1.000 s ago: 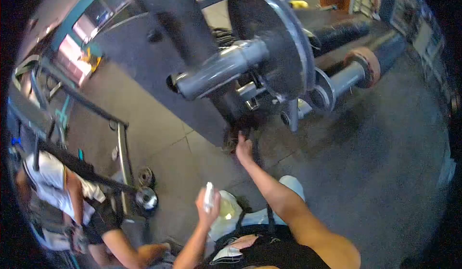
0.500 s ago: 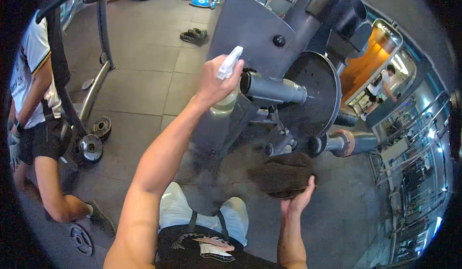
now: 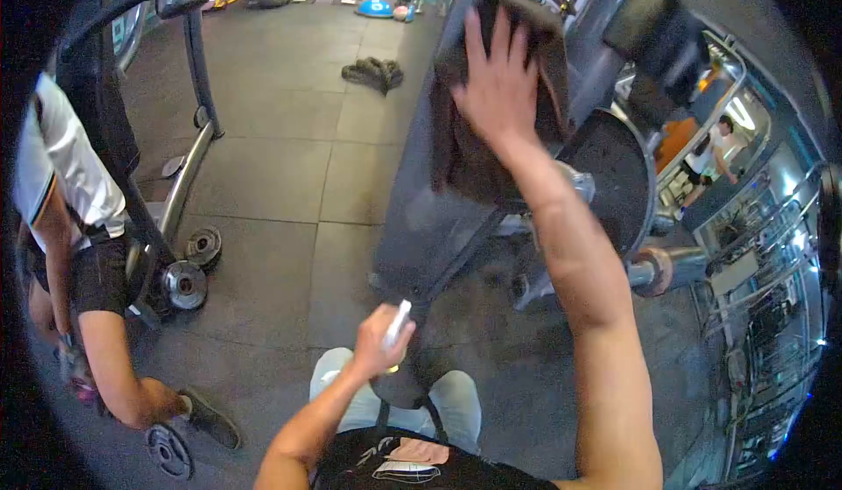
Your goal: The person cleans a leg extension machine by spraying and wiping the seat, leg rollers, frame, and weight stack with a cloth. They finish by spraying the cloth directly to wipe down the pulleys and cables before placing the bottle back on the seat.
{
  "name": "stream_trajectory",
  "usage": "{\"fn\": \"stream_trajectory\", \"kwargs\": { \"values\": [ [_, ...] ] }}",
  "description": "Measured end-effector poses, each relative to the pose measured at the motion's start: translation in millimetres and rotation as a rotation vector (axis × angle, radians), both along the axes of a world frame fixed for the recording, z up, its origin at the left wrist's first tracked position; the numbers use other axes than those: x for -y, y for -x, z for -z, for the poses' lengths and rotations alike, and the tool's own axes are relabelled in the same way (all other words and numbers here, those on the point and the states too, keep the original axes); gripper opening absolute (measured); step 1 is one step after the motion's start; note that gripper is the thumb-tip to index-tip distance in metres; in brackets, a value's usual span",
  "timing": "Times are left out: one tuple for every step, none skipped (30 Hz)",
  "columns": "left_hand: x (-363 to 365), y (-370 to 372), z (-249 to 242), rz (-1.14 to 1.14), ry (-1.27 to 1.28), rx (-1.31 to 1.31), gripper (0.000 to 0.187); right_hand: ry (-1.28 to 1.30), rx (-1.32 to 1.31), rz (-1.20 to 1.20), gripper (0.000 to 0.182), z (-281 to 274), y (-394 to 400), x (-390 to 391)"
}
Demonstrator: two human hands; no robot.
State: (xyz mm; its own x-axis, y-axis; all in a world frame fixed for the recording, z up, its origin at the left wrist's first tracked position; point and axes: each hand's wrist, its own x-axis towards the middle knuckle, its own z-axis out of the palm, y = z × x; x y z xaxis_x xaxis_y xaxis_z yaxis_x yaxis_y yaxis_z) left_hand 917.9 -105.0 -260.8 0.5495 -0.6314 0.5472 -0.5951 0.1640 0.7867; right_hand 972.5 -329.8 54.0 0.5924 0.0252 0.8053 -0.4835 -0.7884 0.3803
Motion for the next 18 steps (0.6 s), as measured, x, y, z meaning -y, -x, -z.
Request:
{"fn": "stream_trajectory", "kwargs": {
  "values": [
    [-15, 9, 7, 0.038, -0.053, -0.036, 0.014, 0.056, 0.104, -0.050, 0.093, -8, -23, -5],
    [-26, 17, 17, 0.064, -0.083, -0.095, 0.015, 0.116, 0.202, -0.040, 0.081, -12, -41, -15],
    [-38, 25, 23, 0.066, -0.123, -0.149, 0.015, 0.126, 0.201, -0.033, 0.065, -6, -53, -19],
    [-48, 35, 24, 0.067, -0.158, -0.202, 0.015, 0.135, 0.200, -0.025, 0.052, 1, -64, -24],
    [-50, 40, 24, 0.055, -0.177, -0.242, 0.015, -0.047, 0.006, -0.024, 0.062, 11, -69, -20],
    [-55, 46, 29, 0.052, -0.152, -0.277, 0.015, -0.017, -0.001, -0.065, 0.067, 37, -75, -14],
    [-62, 50, 27, 0.048, -0.173, -0.280, 0.015, -0.033, -0.007, -0.111, 0.068, 77, -82, -1],
    [-68, 51, 22, 0.051, -0.185, -0.274, 0.014, -0.049, -0.014, -0.157, 0.068, 116, -89, 10],
    [-72, 52, 18, 0.059, -0.188, -0.260, 0.014, -0.061, -0.030, -0.179, 0.064, 155, -85, 18],
    [-76, 54, 19, 0.031, -0.190, -0.225, 0.012, -0.073, -0.085, -0.156, 0.059, 197, -70, 19],
    [-79, 53, 15, 0.026, -0.181, -0.212, 0.012, -0.093, -0.154, -0.114, 0.055, 238, -54, 21],
    [-85, 55, 11, 0.022, -0.179, -0.200, 0.011, -0.051, -0.255, -0.021, 0.052, 278, -31, 21],
    [-93, 56, 6, 0.018, -0.181, -0.187, 0.011, 0.116, -0.386, 0.132, 0.049, 322, -3, 21],
    [-101, 58, 1, 0.012, -0.157, -0.159, 0.011, 0.258, -0.463, 0.239, 0.046, 345, 24, 15],
    [-111, 61, -2, -0.004, -0.157, -0.125, 0.011, -0.469, -0.306, 0.025, 0.045, 333, 68, -13],
    [-122, 64, -3, -0.032, -0.146, -0.095, 0.011, -1.164, -0.109, -0.234, 0.044, 328, 101, -36],
    [-131, 68, -4, -0.068, -0.133, -0.067, 0.012, -1.070, -0.004, -0.075, 0.043, 343, 117, -41],
    [-141, 76, -10, -0.088, -0.150, -0.143, 0.014, -1.287, 0.274, -0.146, 0.047, 320, 123, -47]
  ]
}}
